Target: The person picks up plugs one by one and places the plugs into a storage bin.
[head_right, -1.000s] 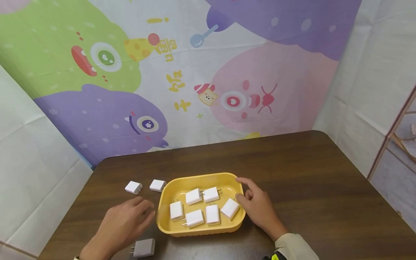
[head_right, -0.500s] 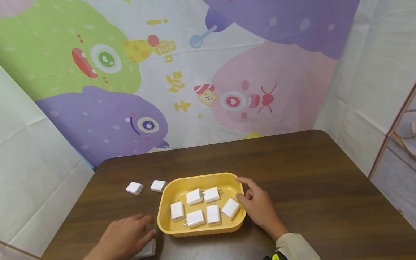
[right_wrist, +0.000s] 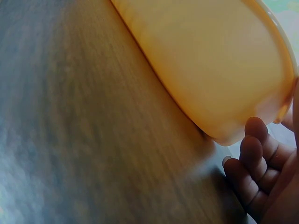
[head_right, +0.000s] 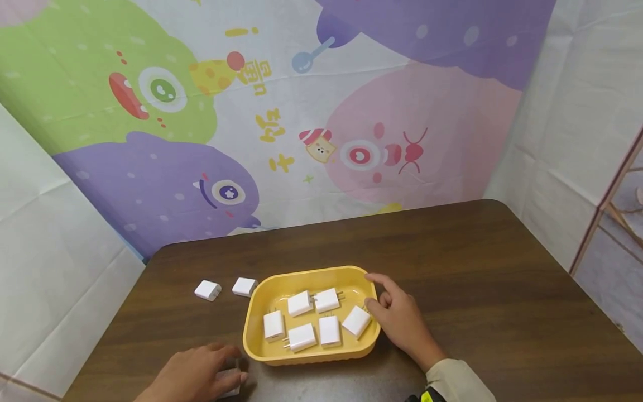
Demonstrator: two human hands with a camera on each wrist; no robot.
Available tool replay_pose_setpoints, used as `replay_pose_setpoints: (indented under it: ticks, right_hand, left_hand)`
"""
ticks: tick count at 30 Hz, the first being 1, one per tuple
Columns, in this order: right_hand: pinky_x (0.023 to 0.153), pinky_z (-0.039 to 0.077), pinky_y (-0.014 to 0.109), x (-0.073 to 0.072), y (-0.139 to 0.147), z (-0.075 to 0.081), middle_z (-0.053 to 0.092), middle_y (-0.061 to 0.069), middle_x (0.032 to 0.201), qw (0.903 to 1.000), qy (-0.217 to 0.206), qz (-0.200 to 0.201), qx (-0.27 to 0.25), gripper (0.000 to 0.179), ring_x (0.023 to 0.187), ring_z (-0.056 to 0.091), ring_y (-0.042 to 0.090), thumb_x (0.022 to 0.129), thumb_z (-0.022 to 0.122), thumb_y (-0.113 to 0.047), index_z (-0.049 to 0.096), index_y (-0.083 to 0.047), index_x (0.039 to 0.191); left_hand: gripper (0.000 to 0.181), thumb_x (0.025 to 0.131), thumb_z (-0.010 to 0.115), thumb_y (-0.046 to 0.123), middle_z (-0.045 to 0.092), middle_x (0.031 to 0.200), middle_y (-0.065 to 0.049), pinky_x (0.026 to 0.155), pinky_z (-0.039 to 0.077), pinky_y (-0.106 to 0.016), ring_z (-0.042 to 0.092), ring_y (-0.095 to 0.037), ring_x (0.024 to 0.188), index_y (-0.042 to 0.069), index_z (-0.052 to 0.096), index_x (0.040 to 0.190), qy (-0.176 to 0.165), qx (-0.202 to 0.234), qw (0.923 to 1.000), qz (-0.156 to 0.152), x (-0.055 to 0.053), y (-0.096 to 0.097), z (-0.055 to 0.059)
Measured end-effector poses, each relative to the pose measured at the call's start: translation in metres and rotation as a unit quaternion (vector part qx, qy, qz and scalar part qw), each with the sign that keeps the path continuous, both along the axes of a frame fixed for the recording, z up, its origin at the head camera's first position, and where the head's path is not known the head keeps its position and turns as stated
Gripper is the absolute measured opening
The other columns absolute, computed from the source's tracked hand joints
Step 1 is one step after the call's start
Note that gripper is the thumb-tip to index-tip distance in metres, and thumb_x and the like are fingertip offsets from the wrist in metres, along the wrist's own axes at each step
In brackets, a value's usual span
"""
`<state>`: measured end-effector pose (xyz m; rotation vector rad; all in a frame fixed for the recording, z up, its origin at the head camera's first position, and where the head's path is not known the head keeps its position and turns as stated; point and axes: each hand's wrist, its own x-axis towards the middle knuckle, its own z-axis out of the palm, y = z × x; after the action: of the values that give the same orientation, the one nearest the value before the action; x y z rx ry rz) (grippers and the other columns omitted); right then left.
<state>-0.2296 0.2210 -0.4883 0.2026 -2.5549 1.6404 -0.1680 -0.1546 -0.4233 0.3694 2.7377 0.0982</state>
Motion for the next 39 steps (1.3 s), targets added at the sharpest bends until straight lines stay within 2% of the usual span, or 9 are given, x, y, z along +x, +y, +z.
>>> replay_pose_setpoints:
  ticks: [7, 16, 27, 35, 39]
  right_hand:
    - [0.047, 0.031, 0.023, -0.001, -0.001, 0.0, 0.039, -0.002, 0.062, 1.0, 0.0, 0.001, 0.001, 0.043, 0.049, 0.037, 0.009, 0.091, 0.069, -0.012, 0.06, -0.021, 0.133]
    - [0.046, 0.03, 0.023, -0.001, 0.0, 0.0, 0.04, -0.002, 0.061, 1.0, 0.002, 0.002, -0.003, 0.044, 0.048, 0.037, 0.009, 0.091, 0.069, -0.011, 0.06, -0.021, 0.133]
    - [0.047, 0.031, 0.023, 0.0, 0.0, -0.002, 0.039, -0.004, 0.062, 1.0, 0.006, 0.002, -0.005, 0.043, 0.049, 0.036, 0.008, 0.091, 0.069, -0.012, 0.06, -0.022, 0.132]
    - [0.047, 0.03, 0.023, -0.001, 0.0, -0.002, 0.038, -0.003, 0.062, 0.9999, 0.009, -0.001, -0.005, 0.043, 0.05, 0.036, 0.008, 0.091, 0.07, -0.012, 0.06, -0.023, 0.131]
    - [0.047, 0.03, 0.023, -0.001, 0.0, -0.002, 0.038, -0.003, 0.061, 1.0, 0.008, 0.0, -0.004, 0.043, 0.049, 0.036, 0.008, 0.091, 0.069, -0.012, 0.06, -0.023, 0.132]
  left_hand:
    - [0.058, 0.076, 0.069, 0.071, 0.051, 0.082, 0.007, 0.055, 0.045, -0.037, 0.048, -0.011, 0.065, 0.022, 0.07, 0.107, -0.008, 0.035, 0.9993, -0.004, 0.006, -0.007, -0.004]
    - [0.055, 0.071, 0.083, 0.058, 0.053, 0.086, 0.009, 0.058, 0.049, -0.036, 0.049, -0.01, 0.072, 0.024, 0.07, 0.112, -0.023, 0.047, 0.9986, -0.001, 0.007, -0.013, -0.008]
    - [0.042, 0.074, 0.087, 0.041, 0.053, 0.086, 0.009, 0.055, 0.047, -0.034, 0.049, -0.009, 0.07, 0.026, 0.071, 0.11, -0.017, 0.049, 0.9987, -0.001, 0.007, -0.011, -0.008]
    - [0.038, 0.075, 0.087, 0.037, 0.051, 0.084, 0.01, 0.054, 0.045, -0.035, 0.048, -0.009, 0.07, 0.025, 0.071, 0.107, 0.007, 0.043, 0.9989, -0.015, 0.007, -0.012, -0.009]
    - [0.038, 0.074, 0.088, 0.037, 0.051, 0.082, 0.01, 0.055, 0.046, -0.034, 0.048, -0.008, 0.067, 0.025, 0.071, 0.106, 0.0, 0.039, 0.9992, -0.006, 0.007, -0.011, -0.009]
